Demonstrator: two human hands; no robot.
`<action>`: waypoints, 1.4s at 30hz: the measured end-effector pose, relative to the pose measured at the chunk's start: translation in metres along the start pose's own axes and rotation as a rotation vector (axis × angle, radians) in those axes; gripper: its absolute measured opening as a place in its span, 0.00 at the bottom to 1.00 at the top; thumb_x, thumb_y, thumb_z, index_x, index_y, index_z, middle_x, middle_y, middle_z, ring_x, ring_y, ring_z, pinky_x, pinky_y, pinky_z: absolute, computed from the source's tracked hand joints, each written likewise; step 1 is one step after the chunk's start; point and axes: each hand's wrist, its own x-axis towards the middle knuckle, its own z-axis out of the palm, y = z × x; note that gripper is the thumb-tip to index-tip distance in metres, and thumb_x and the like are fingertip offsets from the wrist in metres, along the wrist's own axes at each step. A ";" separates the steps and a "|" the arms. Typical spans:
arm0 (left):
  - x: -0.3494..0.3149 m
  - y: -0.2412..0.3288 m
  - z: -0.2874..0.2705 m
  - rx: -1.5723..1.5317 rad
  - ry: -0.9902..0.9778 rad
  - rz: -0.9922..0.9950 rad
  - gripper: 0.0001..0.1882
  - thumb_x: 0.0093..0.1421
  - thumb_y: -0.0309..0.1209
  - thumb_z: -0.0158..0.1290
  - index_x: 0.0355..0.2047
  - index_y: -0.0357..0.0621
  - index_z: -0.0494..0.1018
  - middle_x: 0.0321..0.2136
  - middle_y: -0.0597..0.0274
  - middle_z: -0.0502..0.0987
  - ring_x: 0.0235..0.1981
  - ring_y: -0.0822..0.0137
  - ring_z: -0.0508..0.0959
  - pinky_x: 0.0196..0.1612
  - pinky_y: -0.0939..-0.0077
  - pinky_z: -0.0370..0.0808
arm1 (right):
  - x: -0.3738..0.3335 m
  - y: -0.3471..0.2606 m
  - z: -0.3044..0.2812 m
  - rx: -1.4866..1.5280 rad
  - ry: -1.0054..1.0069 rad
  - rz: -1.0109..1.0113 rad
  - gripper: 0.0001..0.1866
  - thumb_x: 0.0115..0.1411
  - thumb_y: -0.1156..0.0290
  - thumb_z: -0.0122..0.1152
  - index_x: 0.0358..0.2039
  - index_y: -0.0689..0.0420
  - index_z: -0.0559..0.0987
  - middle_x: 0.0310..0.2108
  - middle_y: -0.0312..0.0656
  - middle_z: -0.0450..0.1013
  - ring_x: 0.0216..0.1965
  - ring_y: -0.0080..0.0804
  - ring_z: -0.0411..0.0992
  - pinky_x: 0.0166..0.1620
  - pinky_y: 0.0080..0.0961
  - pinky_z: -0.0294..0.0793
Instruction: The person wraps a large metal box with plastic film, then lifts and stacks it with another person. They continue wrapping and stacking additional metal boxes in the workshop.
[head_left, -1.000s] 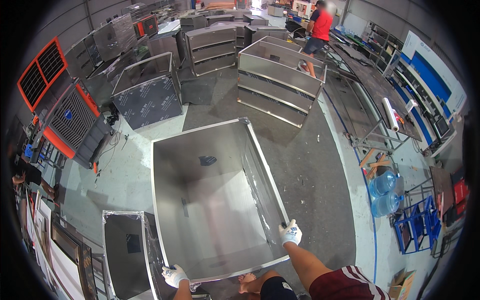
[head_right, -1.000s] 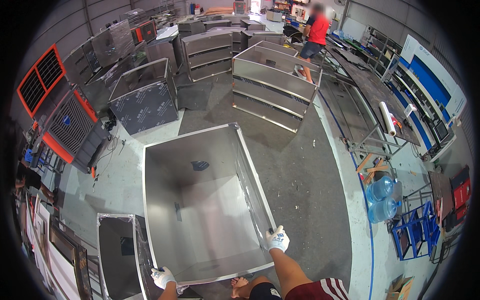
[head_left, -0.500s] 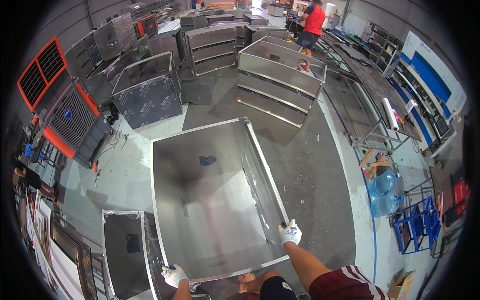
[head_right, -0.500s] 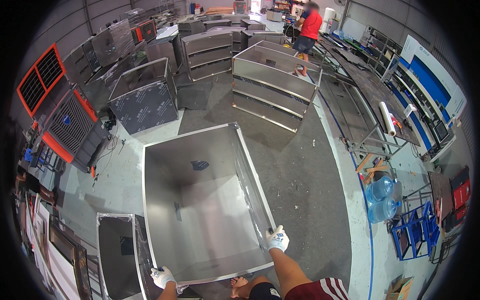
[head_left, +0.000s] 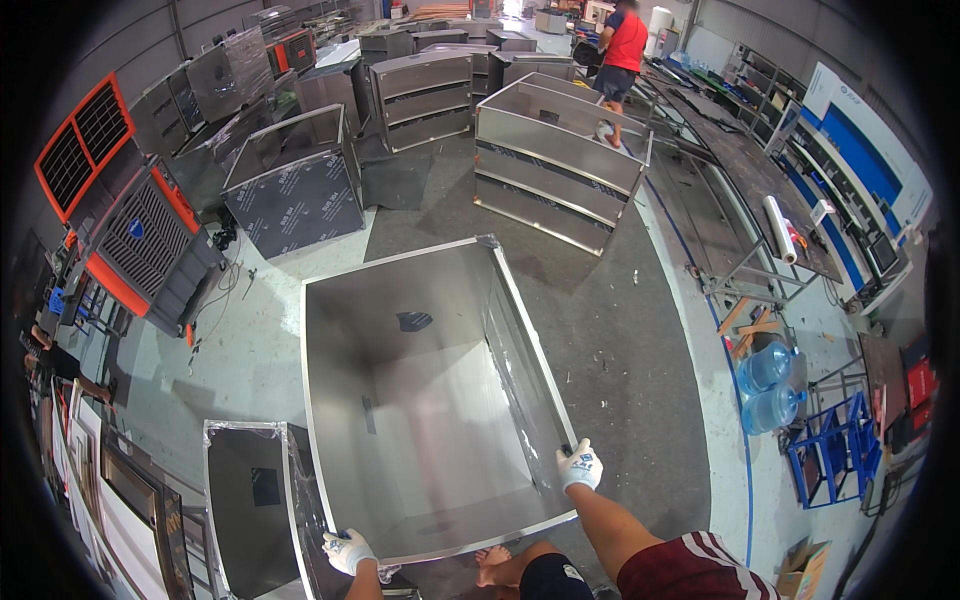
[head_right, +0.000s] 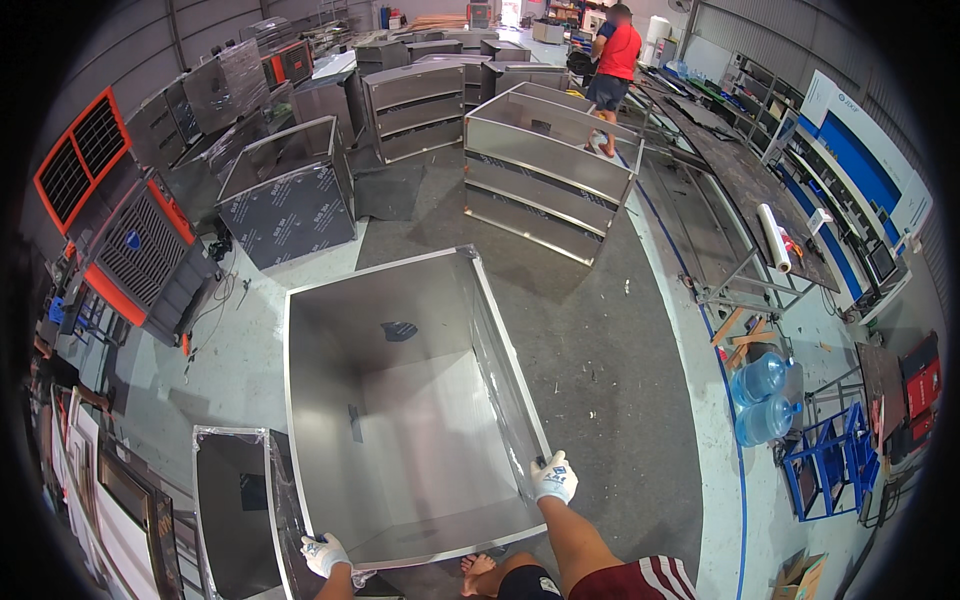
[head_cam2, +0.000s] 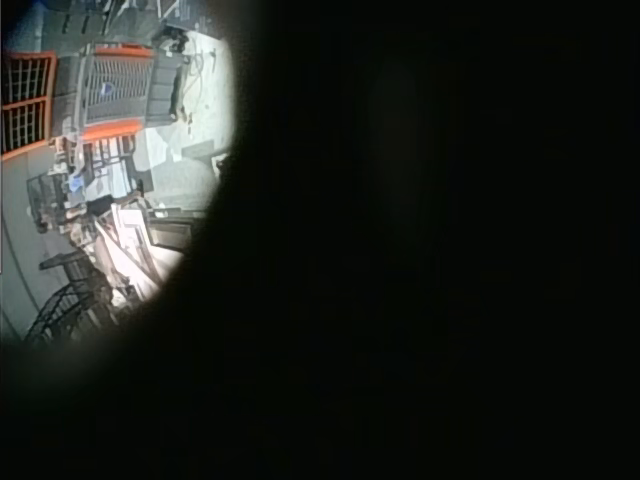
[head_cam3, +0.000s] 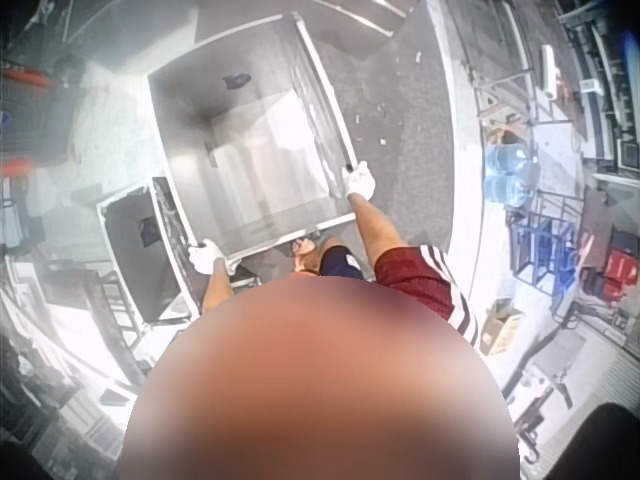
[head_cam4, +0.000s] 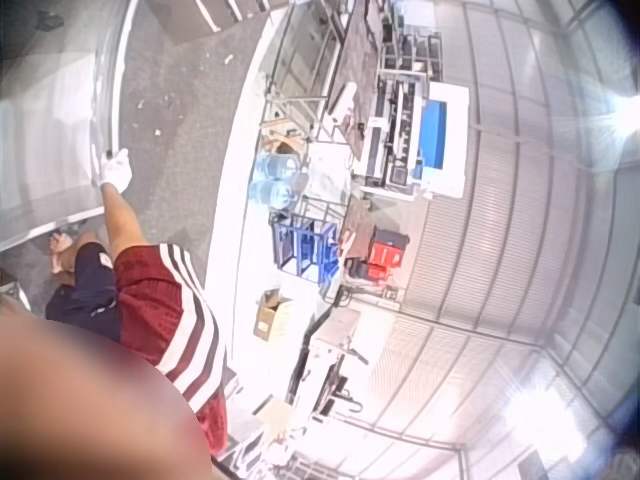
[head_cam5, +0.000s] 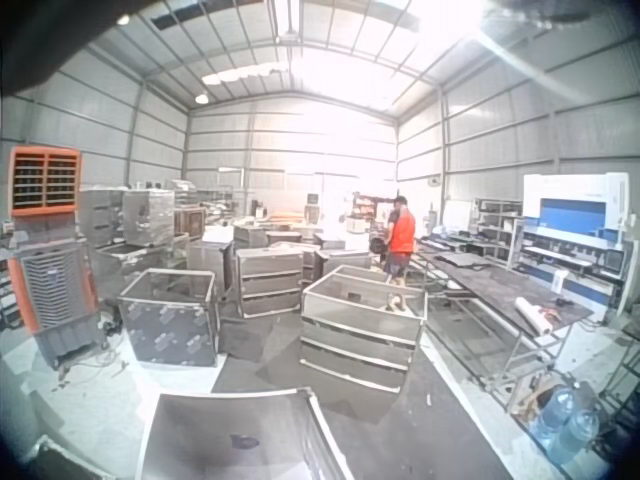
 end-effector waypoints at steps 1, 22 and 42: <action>0.000 0.001 -0.002 -0.007 0.001 0.001 0.29 0.56 0.41 0.57 0.54 0.37 0.72 0.46 0.43 0.79 0.45 0.46 0.82 0.48 0.54 0.79 | 0.000 0.000 0.000 -0.002 -0.001 0.001 0.25 0.56 0.48 0.68 0.43 0.56 0.76 0.39 0.51 0.82 0.42 0.51 0.82 0.48 0.43 0.80; 0.006 -0.007 0.010 0.035 -0.028 0.014 0.33 0.58 0.44 0.55 0.61 0.40 0.70 0.44 0.47 0.81 0.40 0.49 0.84 0.43 0.56 0.83 | 0.002 0.004 -0.002 0.041 -0.022 -0.010 0.27 0.55 0.47 0.68 0.43 0.57 0.75 0.39 0.53 0.81 0.42 0.52 0.82 0.47 0.44 0.81; 0.005 -0.003 0.005 0.074 -0.058 -0.015 0.34 0.59 0.49 0.55 0.62 0.44 0.71 0.45 0.50 0.82 0.40 0.52 0.85 0.43 0.57 0.82 | 0.006 0.009 0.005 0.037 -0.030 -0.024 0.26 0.57 0.48 0.67 0.43 0.57 0.75 0.39 0.54 0.81 0.41 0.52 0.82 0.46 0.44 0.81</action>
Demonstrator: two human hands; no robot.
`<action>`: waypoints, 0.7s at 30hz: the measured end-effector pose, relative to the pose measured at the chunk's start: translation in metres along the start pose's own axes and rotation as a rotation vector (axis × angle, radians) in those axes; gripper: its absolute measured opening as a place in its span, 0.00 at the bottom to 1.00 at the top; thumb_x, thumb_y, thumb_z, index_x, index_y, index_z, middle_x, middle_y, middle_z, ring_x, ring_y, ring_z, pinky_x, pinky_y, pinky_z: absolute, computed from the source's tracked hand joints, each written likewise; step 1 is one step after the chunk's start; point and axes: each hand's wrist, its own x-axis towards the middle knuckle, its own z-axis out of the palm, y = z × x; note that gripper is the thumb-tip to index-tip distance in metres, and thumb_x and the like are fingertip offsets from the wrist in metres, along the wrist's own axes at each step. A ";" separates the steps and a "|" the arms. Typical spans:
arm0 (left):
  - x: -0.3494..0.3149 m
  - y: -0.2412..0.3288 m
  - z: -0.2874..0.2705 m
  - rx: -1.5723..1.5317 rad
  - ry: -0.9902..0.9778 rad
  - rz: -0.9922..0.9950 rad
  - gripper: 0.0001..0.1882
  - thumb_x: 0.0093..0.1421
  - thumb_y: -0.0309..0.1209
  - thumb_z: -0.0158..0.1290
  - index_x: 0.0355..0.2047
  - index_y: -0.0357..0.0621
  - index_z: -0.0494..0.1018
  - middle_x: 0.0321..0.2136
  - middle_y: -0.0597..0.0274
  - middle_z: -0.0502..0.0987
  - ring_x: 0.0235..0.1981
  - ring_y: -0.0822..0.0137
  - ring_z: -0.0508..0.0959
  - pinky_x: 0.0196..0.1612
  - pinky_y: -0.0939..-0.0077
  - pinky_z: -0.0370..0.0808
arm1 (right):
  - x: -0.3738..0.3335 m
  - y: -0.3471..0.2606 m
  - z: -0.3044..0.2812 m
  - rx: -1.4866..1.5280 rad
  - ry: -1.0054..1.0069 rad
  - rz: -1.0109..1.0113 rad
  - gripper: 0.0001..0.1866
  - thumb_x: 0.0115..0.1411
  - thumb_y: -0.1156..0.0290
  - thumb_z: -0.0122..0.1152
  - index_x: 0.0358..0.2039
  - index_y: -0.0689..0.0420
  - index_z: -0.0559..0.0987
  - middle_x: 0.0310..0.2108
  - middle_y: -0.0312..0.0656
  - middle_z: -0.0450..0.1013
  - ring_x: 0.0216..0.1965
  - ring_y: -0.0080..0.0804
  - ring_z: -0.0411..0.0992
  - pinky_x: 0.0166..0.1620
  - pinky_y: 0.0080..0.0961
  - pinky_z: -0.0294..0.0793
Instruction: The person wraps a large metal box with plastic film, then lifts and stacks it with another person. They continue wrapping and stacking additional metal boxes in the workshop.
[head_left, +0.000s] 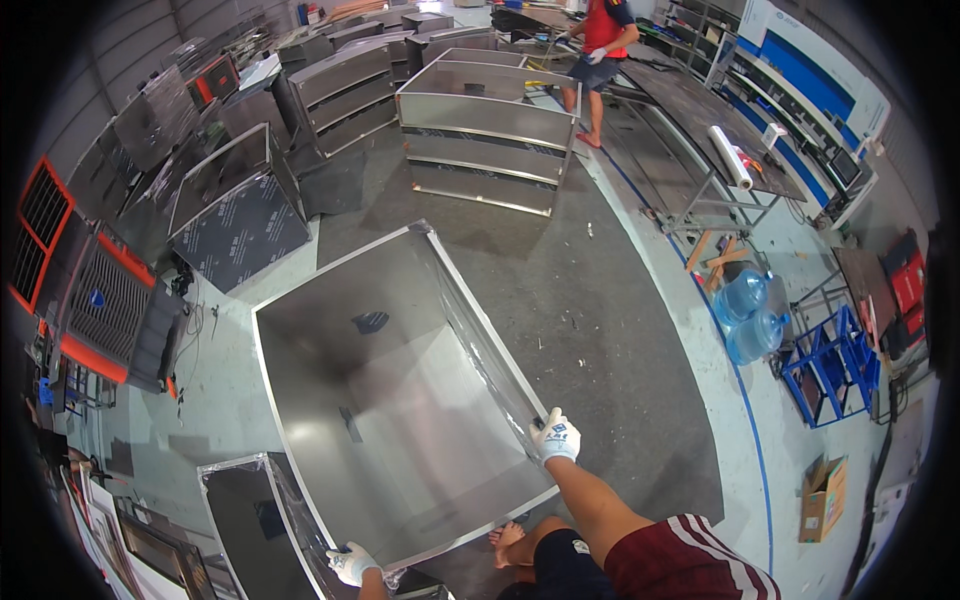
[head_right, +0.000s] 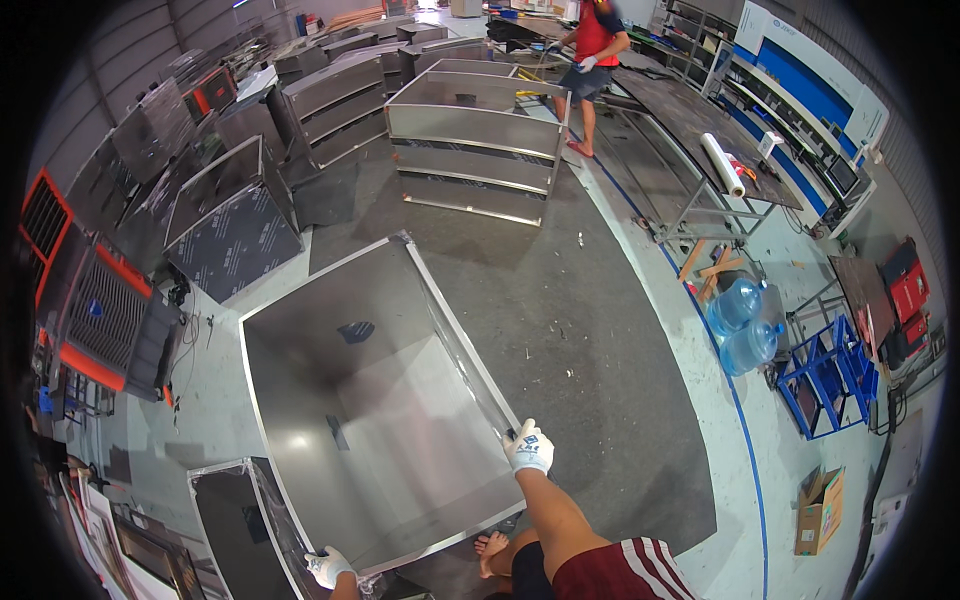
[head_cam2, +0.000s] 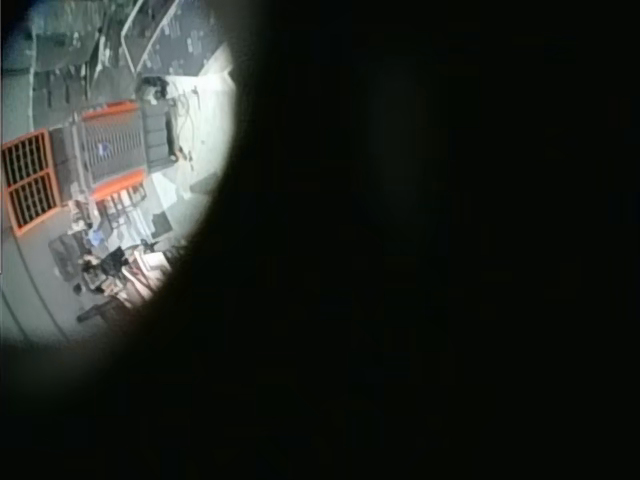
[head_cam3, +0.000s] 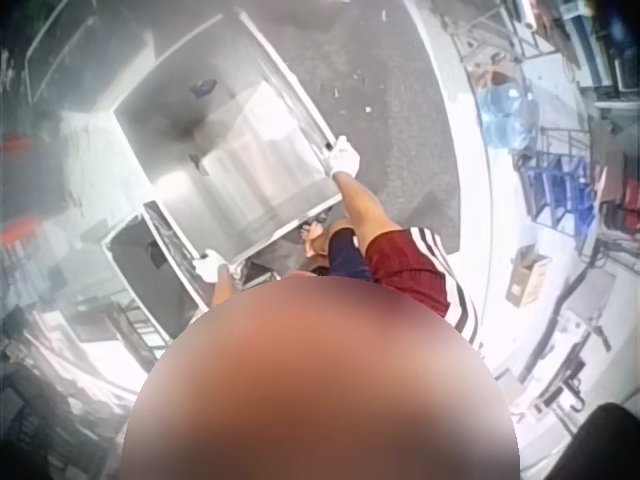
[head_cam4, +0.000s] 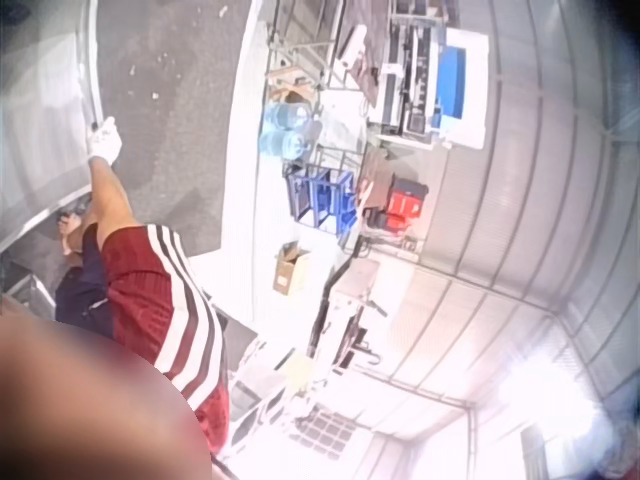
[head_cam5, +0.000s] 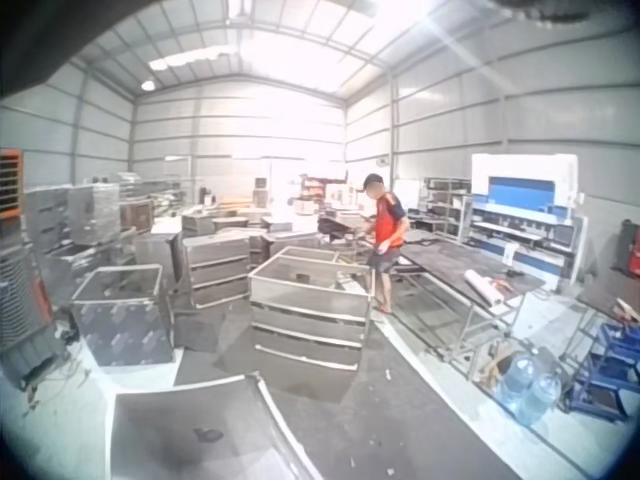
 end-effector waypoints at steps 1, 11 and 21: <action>-0.001 0.001 -0.003 0.000 -0.005 -0.002 0.34 0.59 0.49 0.55 0.62 0.44 0.71 0.45 0.50 0.82 0.40 0.52 0.85 0.43 0.57 0.82 | 0.000 0.000 0.000 -0.007 0.008 -0.001 0.26 0.56 0.48 0.67 0.43 0.57 0.75 0.39 0.54 0.81 0.41 0.52 0.82 0.45 0.44 0.81; -0.005 0.007 -0.013 -0.012 0.012 0.004 0.32 0.58 0.44 0.54 0.60 0.40 0.72 0.42 0.48 0.82 0.39 0.50 0.85 0.41 0.58 0.83 | -0.004 -0.005 -0.007 0.012 0.002 0.013 0.26 0.56 0.49 0.68 0.43 0.57 0.75 0.38 0.54 0.81 0.41 0.52 0.82 0.46 0.44 0.81; -0.008 0.008 -0.015 -0.076 0.092 0.036 0.21 0.58 0.41 0.56 0.47 0.39 0.73 0.37 0.46 0.81 0.37 0.47 0.84 0.39 0.55 0.82 | -0.008 -0.010 -0.015 -0.005 -0.034 0.020 0.26 0.58 0.49 0.67 0.46 0.56 0.75 0.41 0.51 0.81 0.43 0.49 0.82 0.47 0.42 0.81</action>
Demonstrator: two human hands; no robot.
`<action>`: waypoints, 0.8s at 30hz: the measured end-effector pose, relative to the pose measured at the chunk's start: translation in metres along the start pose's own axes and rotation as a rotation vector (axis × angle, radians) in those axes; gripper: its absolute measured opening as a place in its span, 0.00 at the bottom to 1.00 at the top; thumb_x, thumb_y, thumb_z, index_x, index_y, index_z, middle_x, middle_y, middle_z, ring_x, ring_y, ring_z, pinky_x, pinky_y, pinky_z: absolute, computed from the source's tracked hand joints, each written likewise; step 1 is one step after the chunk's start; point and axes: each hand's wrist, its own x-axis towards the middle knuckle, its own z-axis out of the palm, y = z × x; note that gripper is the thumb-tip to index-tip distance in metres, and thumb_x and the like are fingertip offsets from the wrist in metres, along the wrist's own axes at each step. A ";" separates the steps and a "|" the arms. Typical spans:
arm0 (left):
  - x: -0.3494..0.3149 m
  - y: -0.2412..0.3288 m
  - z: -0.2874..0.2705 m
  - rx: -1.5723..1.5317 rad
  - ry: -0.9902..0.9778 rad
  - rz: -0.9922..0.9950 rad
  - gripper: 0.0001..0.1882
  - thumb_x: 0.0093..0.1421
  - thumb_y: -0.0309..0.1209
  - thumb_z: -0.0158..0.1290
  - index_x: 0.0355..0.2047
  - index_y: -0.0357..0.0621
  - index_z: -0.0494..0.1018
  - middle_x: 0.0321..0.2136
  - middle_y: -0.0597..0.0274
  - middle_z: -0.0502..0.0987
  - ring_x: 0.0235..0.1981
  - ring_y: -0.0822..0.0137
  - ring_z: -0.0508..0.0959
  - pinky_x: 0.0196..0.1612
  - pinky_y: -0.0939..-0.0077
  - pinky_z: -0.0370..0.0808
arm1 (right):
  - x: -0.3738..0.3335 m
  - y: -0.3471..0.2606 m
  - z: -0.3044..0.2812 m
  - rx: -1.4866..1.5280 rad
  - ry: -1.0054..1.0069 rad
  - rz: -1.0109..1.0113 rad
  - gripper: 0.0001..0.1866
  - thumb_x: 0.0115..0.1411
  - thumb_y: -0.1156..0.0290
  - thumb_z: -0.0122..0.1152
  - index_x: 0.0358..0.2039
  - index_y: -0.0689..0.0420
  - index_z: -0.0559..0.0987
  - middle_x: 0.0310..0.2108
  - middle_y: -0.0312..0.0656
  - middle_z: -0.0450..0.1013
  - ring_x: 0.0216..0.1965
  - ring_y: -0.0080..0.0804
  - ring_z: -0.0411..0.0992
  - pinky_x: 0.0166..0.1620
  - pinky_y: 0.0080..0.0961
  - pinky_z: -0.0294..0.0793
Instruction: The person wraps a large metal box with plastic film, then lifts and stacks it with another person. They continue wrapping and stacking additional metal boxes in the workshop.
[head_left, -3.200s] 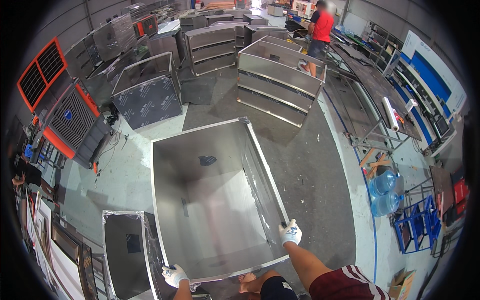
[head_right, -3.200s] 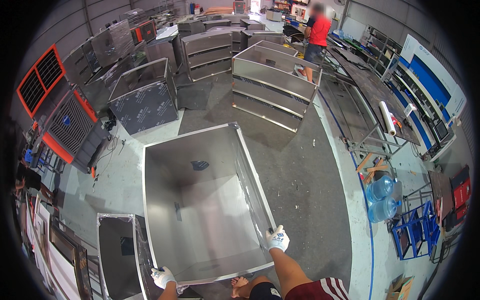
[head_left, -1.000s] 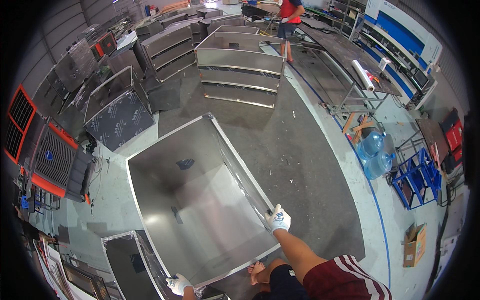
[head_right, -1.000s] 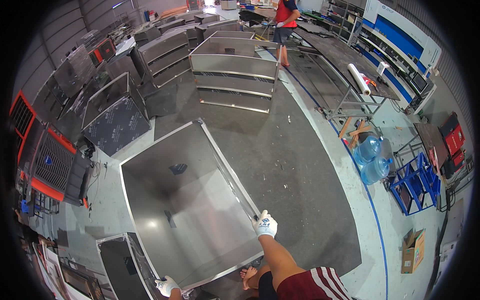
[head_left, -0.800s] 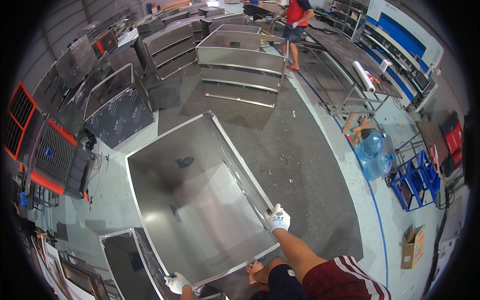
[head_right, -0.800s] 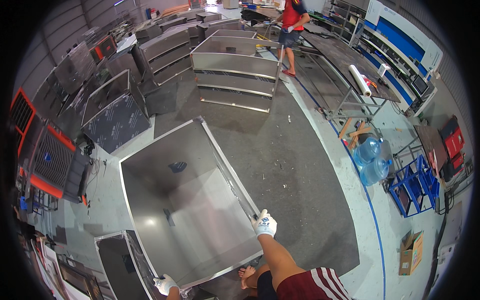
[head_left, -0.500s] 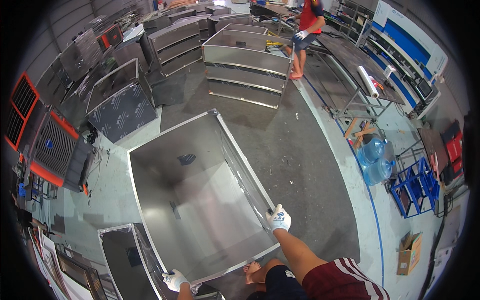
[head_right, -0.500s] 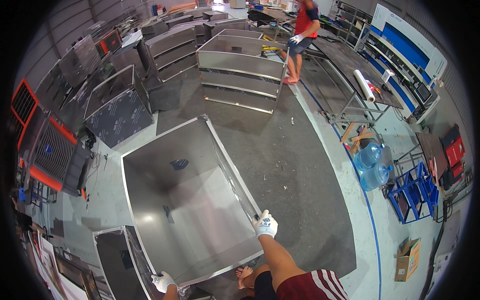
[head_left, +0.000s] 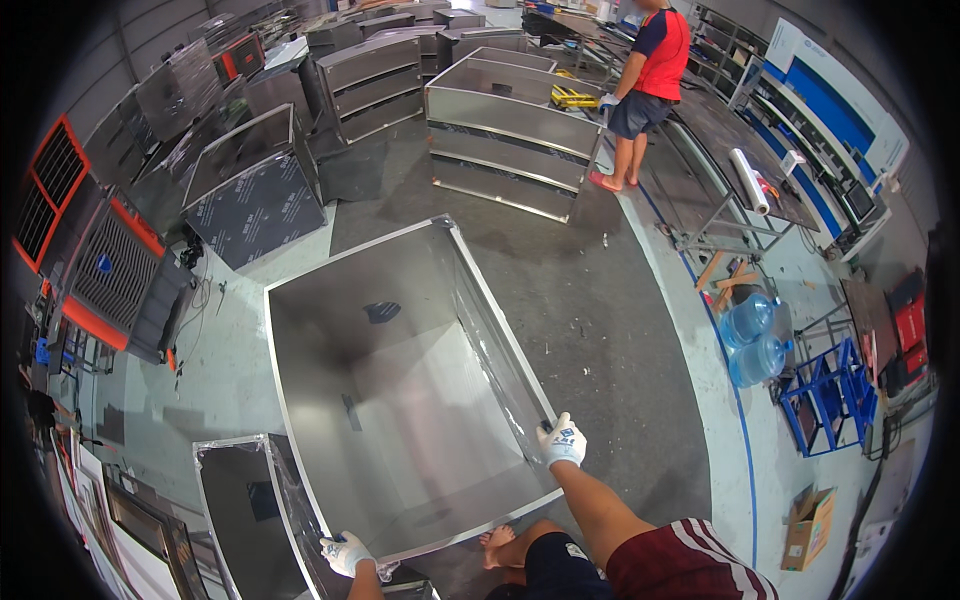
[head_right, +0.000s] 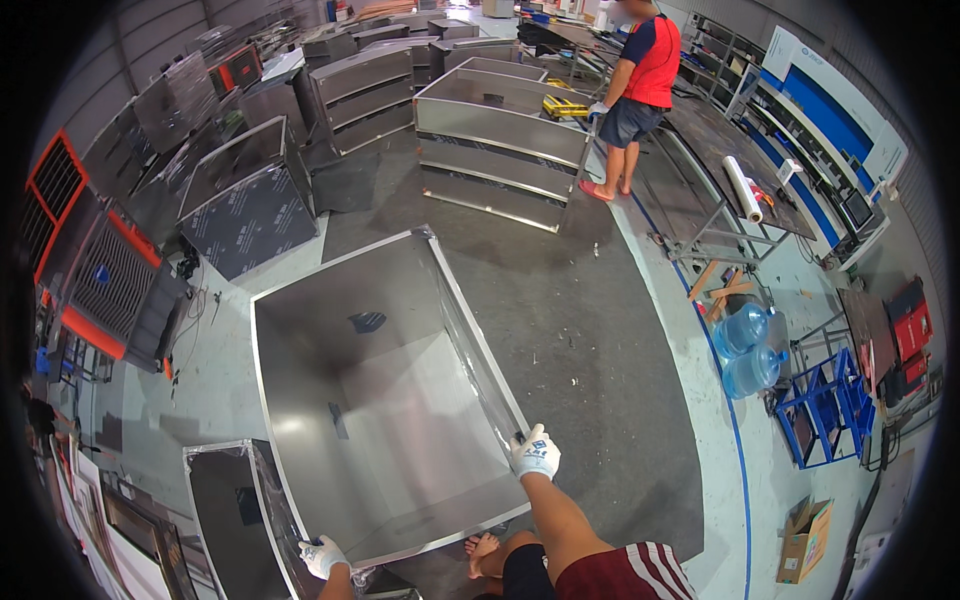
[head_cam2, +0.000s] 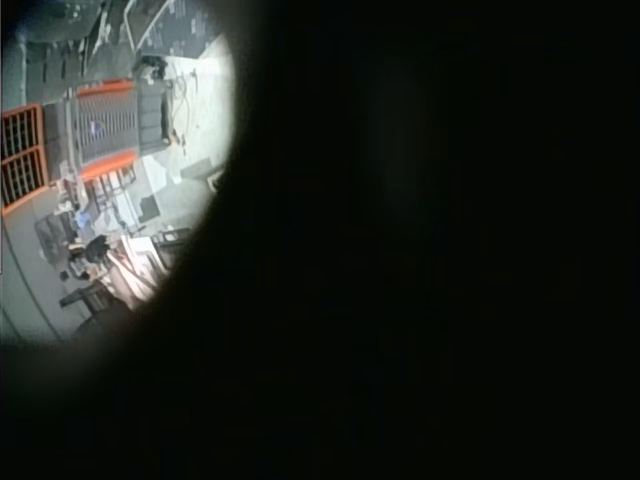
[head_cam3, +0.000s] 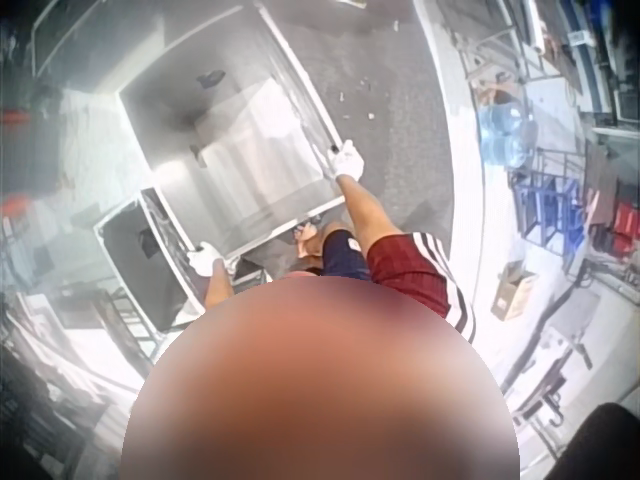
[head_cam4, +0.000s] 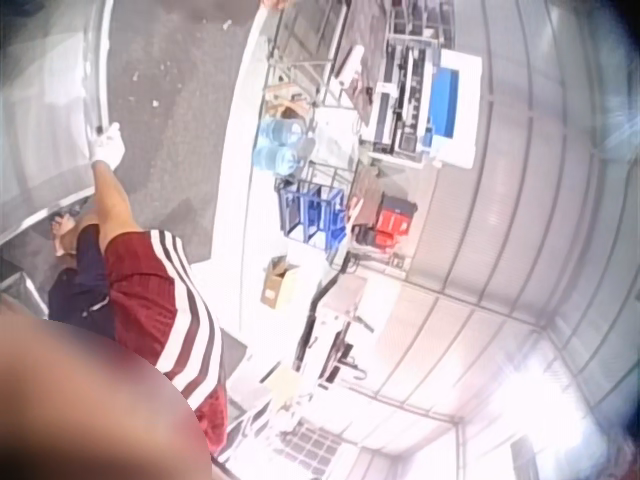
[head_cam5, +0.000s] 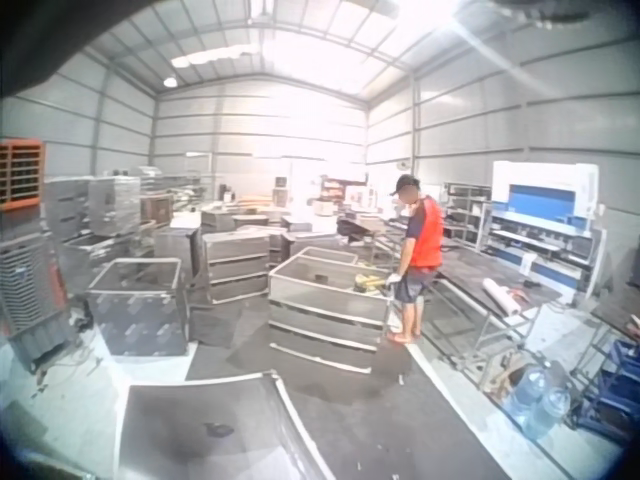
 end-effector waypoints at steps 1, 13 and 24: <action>-0.001 0.000 0.001 -0.007 0.016 0.008 0.21 0.58 0.41 0.56 0.47 0.39 0.73 0.38 0.46 0.81 0.37 0.47 0.84 0.40 0.55 0.82 | 0.000 0.000 0.000 -0.007 0.003 -0.001 0.26 0.58 0.49 0.67 0.46 0.56 0.75 0.41 0.51 0.81 0.43 0.49 0.82 0.47 0.42 0.81; 0.001 0.002 -0.006 -0.002 -0.084 -0.045 0.30 0.57 0.43 0.56 0.56 0.39 0.73 0.44 0.47 0.81 0.40 0.48 0.84 0.44 0.56 0.81 | 0.004 0.003 0.011 0.006 0.061 -0.009 0.25 0.56 0.49 0.69 0.42 0.57 0.76 0.37 0.53 0.81 0.40 0.52 0.82 0.46 0.44 0.81; 0.001 -0.002 0.005 -0.005 0.069 0.024 0.23 0.58 0.40 0.56 0.48 0.37 0.75 0.37 0.46 0.81 0.37 0.47 0.84 0.40 0.55 0.81 | 0.004 0.003 0.012 -0.011 0.050 -0.003 0.26 0.56 0.48 0.69 0.43 0.56 0.75 0.38 0.52 0.82 0.41 0.51 0.82 0.46 0.44 0.81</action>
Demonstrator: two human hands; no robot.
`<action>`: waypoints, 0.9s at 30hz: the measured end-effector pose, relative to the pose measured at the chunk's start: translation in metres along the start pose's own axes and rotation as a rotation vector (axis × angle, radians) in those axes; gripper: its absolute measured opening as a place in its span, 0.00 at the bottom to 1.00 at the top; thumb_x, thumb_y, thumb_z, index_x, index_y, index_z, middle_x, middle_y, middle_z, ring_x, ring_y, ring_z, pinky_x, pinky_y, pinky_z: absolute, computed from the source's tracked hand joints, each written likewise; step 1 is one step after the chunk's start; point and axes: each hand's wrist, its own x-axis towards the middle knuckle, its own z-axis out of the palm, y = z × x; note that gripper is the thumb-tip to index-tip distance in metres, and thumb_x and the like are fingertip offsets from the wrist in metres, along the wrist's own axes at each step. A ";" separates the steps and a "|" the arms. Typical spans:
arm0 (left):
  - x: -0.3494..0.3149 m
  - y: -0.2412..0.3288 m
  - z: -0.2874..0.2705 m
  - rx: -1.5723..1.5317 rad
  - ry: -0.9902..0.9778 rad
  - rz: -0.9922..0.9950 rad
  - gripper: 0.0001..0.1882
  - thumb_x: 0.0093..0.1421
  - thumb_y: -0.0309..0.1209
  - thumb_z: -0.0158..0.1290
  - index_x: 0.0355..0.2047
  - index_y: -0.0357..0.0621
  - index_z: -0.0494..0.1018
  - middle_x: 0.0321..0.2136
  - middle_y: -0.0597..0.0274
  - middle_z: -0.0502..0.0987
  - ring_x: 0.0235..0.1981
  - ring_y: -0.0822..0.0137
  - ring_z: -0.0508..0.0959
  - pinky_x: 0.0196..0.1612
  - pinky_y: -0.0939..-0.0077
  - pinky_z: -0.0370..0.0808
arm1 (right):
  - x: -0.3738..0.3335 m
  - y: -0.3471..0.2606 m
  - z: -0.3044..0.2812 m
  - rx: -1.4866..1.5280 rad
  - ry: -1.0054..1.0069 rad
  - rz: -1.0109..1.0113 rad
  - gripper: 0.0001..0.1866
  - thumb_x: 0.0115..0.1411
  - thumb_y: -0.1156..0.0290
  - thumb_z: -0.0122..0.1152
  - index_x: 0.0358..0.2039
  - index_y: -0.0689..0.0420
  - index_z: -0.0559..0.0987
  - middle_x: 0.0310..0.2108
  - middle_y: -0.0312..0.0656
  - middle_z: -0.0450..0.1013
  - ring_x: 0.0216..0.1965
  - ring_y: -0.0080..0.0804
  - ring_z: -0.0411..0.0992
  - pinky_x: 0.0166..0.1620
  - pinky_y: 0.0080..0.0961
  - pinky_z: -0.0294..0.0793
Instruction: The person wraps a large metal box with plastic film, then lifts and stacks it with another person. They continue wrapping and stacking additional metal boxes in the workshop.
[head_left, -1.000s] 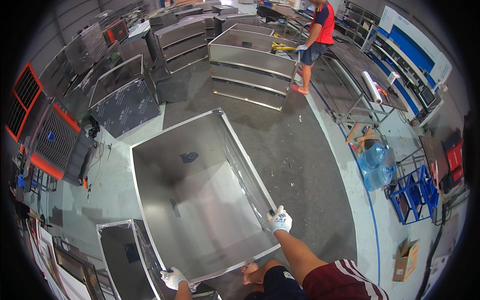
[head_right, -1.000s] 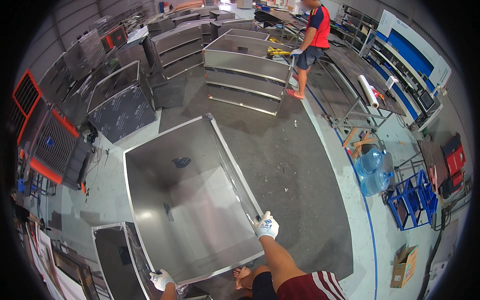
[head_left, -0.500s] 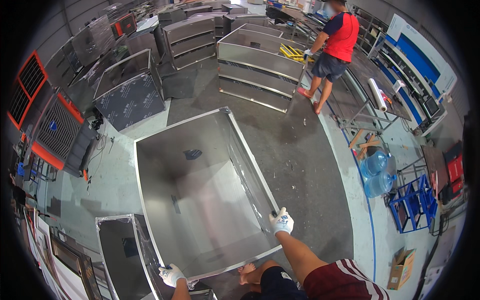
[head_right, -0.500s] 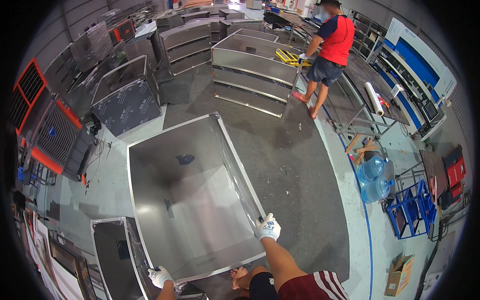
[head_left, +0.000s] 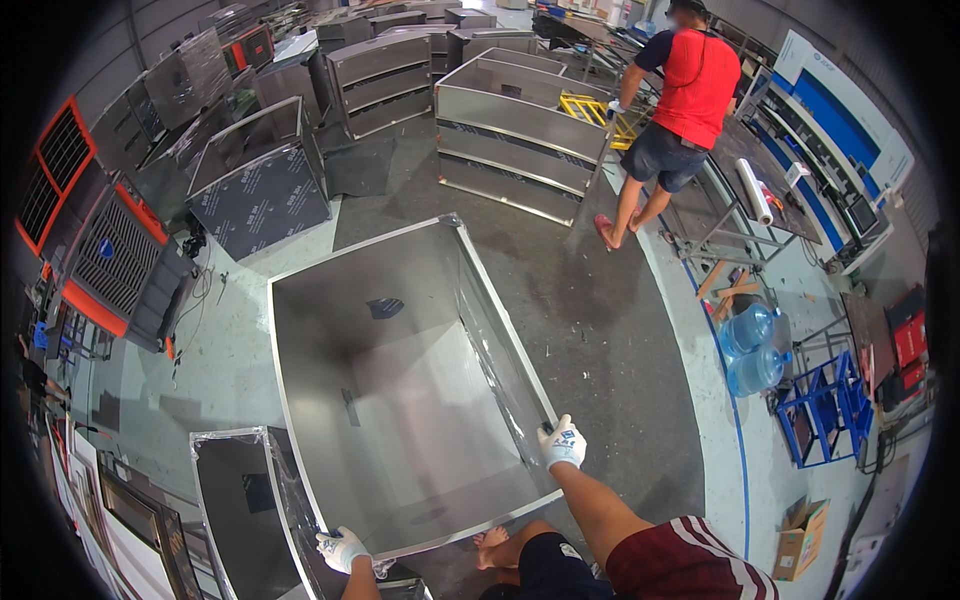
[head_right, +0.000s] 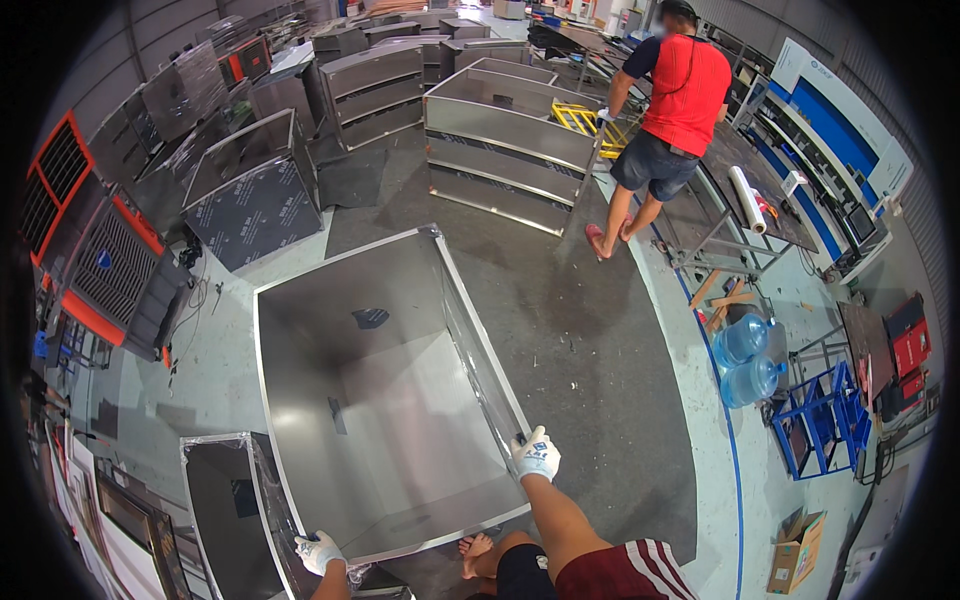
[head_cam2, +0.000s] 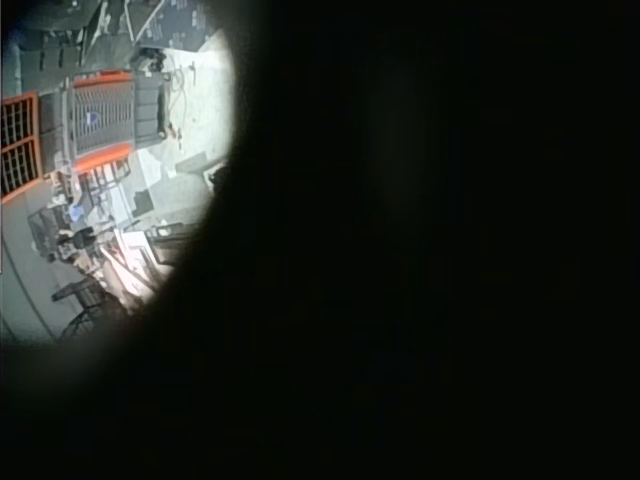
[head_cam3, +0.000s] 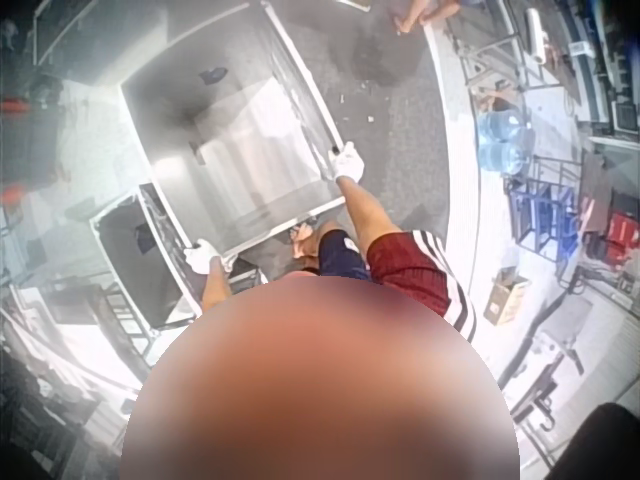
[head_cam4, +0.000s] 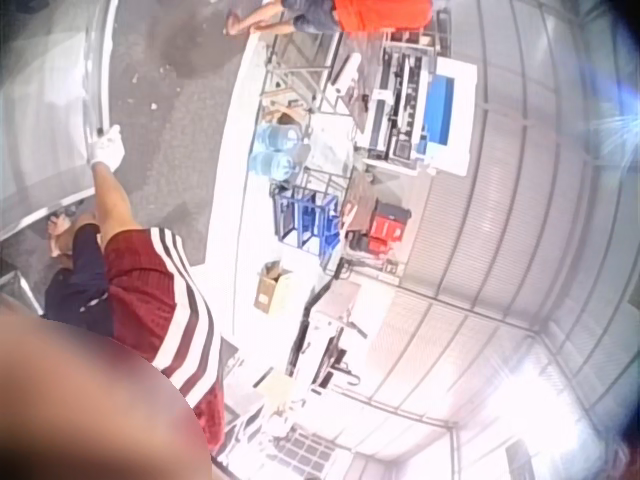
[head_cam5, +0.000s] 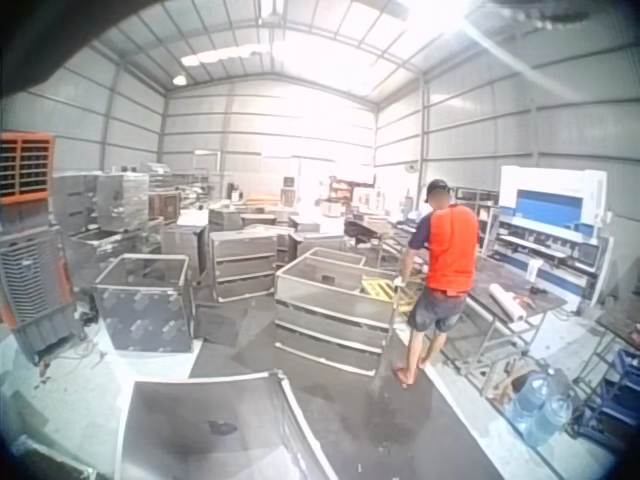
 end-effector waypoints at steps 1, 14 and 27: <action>0.000 0.000 -0.001 -0.001 -0.011 -0.006 0.22 0.58 0.40 0.56 0.47 0.37 0.75 0.37 0.46 0.81 0.37 0.47 0.84 0.40 0.55 0.81 | 0.000 0.000 0.000 0.008 0.009 0.002 0.25 0.56 0.49 0.69 0.42 0.56 0.75 0.38 0.52 0.82 0.41 0.52 0.82 0.46 0.44 0.81; -0.003 0.006 -0.011 -0.018 -0.055 -0.033 0.20 0.57 0.40 0.57 0.45 0.40 0.74 0.36 0.46 0.81 0.35 0.46 0.84 0.39 0.55 0.82 | 0.002 0.002 0.003 0.017 0.004 0.008 0.26 0.55 0.49 0.70 0.43 0.57 0.76 0.38 0.51 0.82 0.41 0.50 0.82 0.46 0.43 0.81; 0.002 0.006 -0.013 0.020 -0.167 -0.076 0.31 0.58 0.43 0.55 0.59 0.41 0.72 0.46 0.46 0.80 0.43 0.47 0.84 0.46 0.56 0.82 | 0.000 0.000 -0.006 0.010 -0.003 0.010 0.27 0.55 0.48 0.69 0.43 0.58 0.76 0.39 0.53 0.82 0.42 0.51 0.82 0.47 0.44 0.81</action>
